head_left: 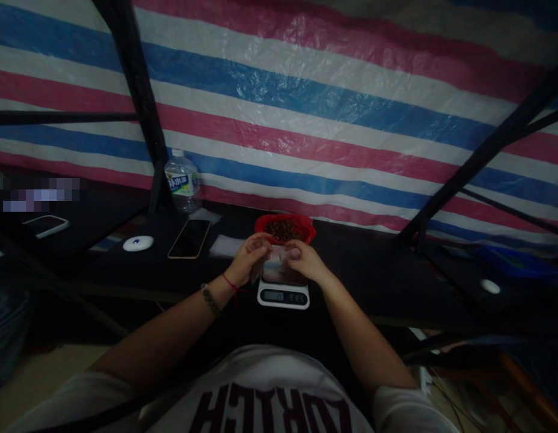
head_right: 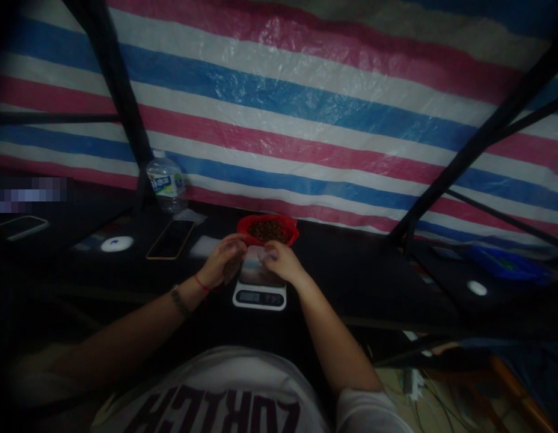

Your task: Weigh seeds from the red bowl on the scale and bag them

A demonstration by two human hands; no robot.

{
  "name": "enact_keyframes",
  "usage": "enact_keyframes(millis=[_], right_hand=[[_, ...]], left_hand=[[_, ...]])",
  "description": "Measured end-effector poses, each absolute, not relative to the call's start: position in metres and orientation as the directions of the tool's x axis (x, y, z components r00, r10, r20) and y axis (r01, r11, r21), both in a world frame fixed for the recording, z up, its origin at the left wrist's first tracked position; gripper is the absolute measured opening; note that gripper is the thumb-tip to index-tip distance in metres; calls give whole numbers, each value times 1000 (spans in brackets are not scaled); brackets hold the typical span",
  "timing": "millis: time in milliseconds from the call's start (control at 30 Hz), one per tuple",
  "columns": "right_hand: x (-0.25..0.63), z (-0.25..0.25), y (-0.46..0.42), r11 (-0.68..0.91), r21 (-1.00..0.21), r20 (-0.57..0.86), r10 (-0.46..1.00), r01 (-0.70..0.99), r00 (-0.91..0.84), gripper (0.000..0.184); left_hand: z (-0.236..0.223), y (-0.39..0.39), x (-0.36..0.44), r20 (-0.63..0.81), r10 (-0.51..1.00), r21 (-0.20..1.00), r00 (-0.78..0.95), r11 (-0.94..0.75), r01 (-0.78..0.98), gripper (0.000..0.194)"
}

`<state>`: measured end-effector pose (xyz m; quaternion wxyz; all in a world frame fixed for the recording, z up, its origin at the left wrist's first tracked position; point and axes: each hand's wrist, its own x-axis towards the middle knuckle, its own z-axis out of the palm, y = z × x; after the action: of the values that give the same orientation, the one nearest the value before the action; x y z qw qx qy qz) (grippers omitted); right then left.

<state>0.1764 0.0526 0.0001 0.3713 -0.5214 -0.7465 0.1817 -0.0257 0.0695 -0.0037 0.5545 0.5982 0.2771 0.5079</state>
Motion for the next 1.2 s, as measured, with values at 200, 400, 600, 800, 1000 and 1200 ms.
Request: enact_keyframes(millis=[200, 400, 600, 800, 1000, 1200], right_hand=[[169, 9, 36, 514, -530, 555, 812, 675, -183, 53], [150, 51, -7, 698, -470, 629, 694, 540, -350, 28], [156, 57, -22, 676, -444, 594, 713, 587, -372, 3], [169, 65, -25, 651, -458, 623, 721, 606, -303, 5], [167, 57, -19, 490, -645, 502, 850, 586, -158, 24], [170, 54, -14, 505, -656, 520, 841, 561, -149, 10]], left_hand=[[10, 56, -29, 241, 773, 885, 587, 73, -460, 55], [3, 46, -25, 257, 505, 792, 824, 378, -479, 49], [-2, 40, -22, 229, 488, 823, 842, 364, -436, 56], [1, 47, -19, 132, 551, 990, 824, -33, -136, 43], [7, 46, -17, 190, 626, 973, 756, -222, -60, 38], [15, 47, -19, 362, 759, 929, 542, -344, -139, 41]])
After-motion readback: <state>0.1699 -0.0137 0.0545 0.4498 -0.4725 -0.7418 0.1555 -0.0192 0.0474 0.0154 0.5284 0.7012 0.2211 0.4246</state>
